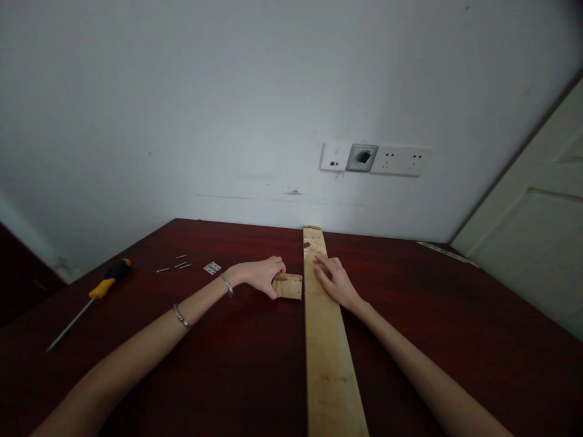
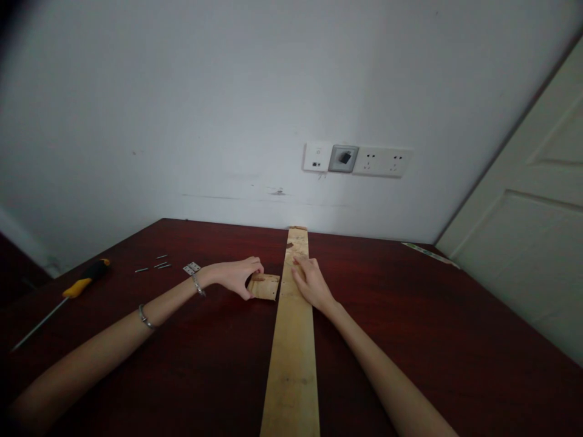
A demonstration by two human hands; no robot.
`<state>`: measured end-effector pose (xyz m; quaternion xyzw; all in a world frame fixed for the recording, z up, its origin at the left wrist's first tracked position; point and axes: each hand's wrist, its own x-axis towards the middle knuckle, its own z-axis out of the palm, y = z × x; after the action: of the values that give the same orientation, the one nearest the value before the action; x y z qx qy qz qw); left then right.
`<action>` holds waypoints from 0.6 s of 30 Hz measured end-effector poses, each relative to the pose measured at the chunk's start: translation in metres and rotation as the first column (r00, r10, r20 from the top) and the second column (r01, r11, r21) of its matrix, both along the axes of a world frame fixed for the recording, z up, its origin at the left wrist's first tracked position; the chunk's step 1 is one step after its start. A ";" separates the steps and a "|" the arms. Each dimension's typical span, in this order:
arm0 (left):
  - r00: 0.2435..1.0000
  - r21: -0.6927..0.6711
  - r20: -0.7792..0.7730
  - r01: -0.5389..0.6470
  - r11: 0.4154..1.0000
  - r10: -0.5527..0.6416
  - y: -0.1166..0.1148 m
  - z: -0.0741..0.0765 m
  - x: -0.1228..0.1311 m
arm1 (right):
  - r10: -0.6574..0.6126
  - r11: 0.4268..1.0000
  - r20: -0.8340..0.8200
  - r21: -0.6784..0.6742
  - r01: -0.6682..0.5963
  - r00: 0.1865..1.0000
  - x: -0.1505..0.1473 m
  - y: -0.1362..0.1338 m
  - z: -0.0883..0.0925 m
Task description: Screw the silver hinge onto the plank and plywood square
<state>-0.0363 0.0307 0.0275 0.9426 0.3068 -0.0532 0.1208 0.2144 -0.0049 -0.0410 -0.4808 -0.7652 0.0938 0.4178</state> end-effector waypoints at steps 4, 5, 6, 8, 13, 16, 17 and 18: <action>1.000 -0.008 0.004 0.005 1.000 -0.005 0.002 -0.007 0.001 | -0.010 1.000 -0.001 -0.006 0.010 1.000 0.000 0.000 -0.006; 1.000 -0.010 0.008 0.008 1.000 -0.008 0.003 -0.009 0.001 | -0.013 1.000 0.000 -0.007 0.013 1.000 0.000 0.000 -0.007; 1.000 -0.011 0.015 0.011 1.000 -0.010 0.004 -0.010 0.001 | -0.017 1.000 0.001 -0.009 0.017 1.000 0.000 0.000 -0.007; 0.999 -0.016 0.028 0.016 1.000 -0.016 0.005 -0.012 0.000 | -0.020 1.000 0.006 -0.009 0.020 1.000 0.000 0.000 -0.006; 1.000 -0.026 0.022 0.008 1.000 -0.008 0.005 -0.012 0.000 | -0.018 1.000 0.011 0.002 0.018 1.000 0.000 0.000 -0.007; 1.000 -0.032 0.027 0.009 0.999 -0.008 0.005 -0.011 0.000 | -0.020 1.000 0.009 0.010 0.020 1.000 0.000 0.001 -0.008; 0.999 -0.036 0.030 0.012 0.999 -0.011 0.005 -0.011 0.000 | -0.020 1.000 0.007 0.013 0.020 1.000 0.000 0.001 -0.009; 0.999 -0.041 0.033 0.013 0.999 -0.012 0.005 -0.011 0.000 | -0.020 1.000 0.006 0.015 0.020 1.000 0.000 0.001 -0.009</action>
<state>-0.0361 0.0360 0.0163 0.9425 0.2979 -0.0448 0.1448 0.2146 -0.0038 -0.0500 -0.4856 -0.7624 0.0825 0.4197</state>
